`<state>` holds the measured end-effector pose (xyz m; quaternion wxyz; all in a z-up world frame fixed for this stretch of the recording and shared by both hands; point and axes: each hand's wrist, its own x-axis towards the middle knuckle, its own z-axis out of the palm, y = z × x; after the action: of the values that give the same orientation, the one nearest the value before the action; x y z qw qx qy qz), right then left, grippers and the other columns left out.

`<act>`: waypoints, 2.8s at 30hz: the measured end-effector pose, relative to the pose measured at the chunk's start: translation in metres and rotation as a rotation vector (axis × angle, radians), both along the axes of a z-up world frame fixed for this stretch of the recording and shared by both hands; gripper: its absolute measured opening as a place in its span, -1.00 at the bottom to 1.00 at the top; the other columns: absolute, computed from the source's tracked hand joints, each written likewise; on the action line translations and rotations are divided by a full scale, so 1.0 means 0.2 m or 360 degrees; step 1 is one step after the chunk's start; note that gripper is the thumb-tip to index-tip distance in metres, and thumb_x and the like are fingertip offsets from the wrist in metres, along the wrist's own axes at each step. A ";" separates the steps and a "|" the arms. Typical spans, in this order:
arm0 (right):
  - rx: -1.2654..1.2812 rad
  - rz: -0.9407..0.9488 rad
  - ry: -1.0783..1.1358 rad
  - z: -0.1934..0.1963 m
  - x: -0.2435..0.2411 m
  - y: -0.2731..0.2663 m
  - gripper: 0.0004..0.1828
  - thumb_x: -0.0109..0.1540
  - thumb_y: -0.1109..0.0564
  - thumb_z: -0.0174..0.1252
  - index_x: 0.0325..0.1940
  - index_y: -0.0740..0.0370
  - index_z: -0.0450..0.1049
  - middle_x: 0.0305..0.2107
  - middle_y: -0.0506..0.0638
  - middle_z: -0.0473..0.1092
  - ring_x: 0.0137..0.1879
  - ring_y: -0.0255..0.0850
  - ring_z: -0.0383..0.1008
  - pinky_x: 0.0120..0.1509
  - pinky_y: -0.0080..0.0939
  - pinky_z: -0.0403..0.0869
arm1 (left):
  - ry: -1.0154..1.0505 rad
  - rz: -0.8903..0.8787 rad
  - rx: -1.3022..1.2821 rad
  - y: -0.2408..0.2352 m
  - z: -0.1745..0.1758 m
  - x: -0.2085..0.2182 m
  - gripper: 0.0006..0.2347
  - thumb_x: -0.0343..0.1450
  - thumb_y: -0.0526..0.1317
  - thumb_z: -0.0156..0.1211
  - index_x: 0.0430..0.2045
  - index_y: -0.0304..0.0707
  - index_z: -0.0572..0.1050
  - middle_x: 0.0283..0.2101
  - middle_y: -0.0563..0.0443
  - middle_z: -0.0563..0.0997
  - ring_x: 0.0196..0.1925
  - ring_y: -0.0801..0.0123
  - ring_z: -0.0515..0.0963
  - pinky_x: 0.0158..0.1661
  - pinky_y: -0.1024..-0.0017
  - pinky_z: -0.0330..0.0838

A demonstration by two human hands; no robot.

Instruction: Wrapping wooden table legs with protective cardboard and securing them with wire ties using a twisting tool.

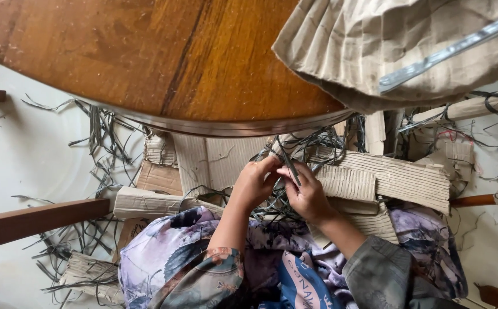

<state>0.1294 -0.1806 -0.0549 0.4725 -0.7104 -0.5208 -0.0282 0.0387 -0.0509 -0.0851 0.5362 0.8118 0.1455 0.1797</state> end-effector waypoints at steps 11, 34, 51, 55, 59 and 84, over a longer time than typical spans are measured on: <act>-0.0155 0.0066 -0.0282 -0.19 0.02 -0.04 -0.81 0.23 0.30 0.28 -0.08 0.24 0.54 -0.16 0.06 0.48 -0.05 0.00 0.61 0.03 -0.14 0.62 | 0.0412 0.0118 -0.0123 0.00 -0.09 -0.03 -0.91 0.35 -0.26 0.19 -0.32 -0.06 0.47 -0.39 0.11 0.73 -0.23 -0.01 0.69 -0.14 0.08 0.49; -0.0582 -0.0293 0.1316 -0.20 -0.04 0.04 -0.87 0.21 0.23 0.33 -0.15 0.19 0.66 -0.52 -0.02 0.55 -0.37 -0.38 0.41 -0.26 -0.30 0.48 | 0.0823 0.0646 -0.1176 0.02 -0.25 -0.01 -0.59 0.44 0.10 0.06 -0.13 -0.29 0.59 -0.16 -0.17 0.70 -0.18 0.19 0.75 -0.24 0.30 0.66; -0.0470 -0.0331 0.1380 -0.10 0.01 0.00 -0.85 0.20 0.30 0.33 -0.16 0.38 0.61 -0.69 0.17 0.51 -0.64 -0.18 0.54 -0.48 -0.31 0.47 | -0.0274 0.1224 -0.2091 0.08 -0.20 0.11 -0.73 0.59 -0.08 -0.06 -0.39 -0.28 0.41 -0.52 0.14 0.38 -0.47 0.55 0.54 -0.21 0.38 0.69; -0.0587 -0.0292 0.0892 -0.15 0.12 -0.03 -0.90 0.17 0.22 0.41 -0.41 0.17 0.60 -0.82 -0.07 0.45 -0.67 -0.23 0.53 -0.43 -0.42 0.46 | -0.0353 0.1217 -0.2157 0.10 -0.20 0.11 -0.73 0.61 -0.07 -0.12 -0.41 -0.21 0.37 -0.53 0.24 0.23 -0.54 0.66 0.35 -0.37 0.64 0.53; -0.0540 -0.0457 0.1202 -0.11 0.14 -0.01 -0.89 0.12 0.44 0.29 -0.36 0.32 0.60 -0.74 0.12 0.43 -0.65 -0.17 0.52 -0.50 -0.25 0.52 | -0.0242 0.1044 -0.2245 0.15 -0.22 0.10 -0.77 0.61 -0.10 -0.11 -0.41 -0.16 0.33 -0.53 0.27 0.12 -0.58 0.69 0.15 -0.52 0.75 0.13; -0.0578 -0.0199 0.0912 -0.10 -0.08 -0.02 -0.89 0.13 0.24 0.42 -0.27 0.13 0.72 -0.56 0.05 0.51 -0.41 -0.17 0.54 -0.25 -0.21 0.49 | 0.0682 0.0229 -0.1716 0.09 -0.39 0.06 -0.76 0.30 -0.34 0.44 -0.24 -0.48 0.56 -0.40 -0.08 0.61 -0.36 0.38 0.64 -0.28 0.46 0.65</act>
<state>0.1128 -0.1855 -0.0755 0.4627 -0.7926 -0.3187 0.2368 0.0501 -0.0330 -0.1636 0.8187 0.4304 0.3765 -0.0520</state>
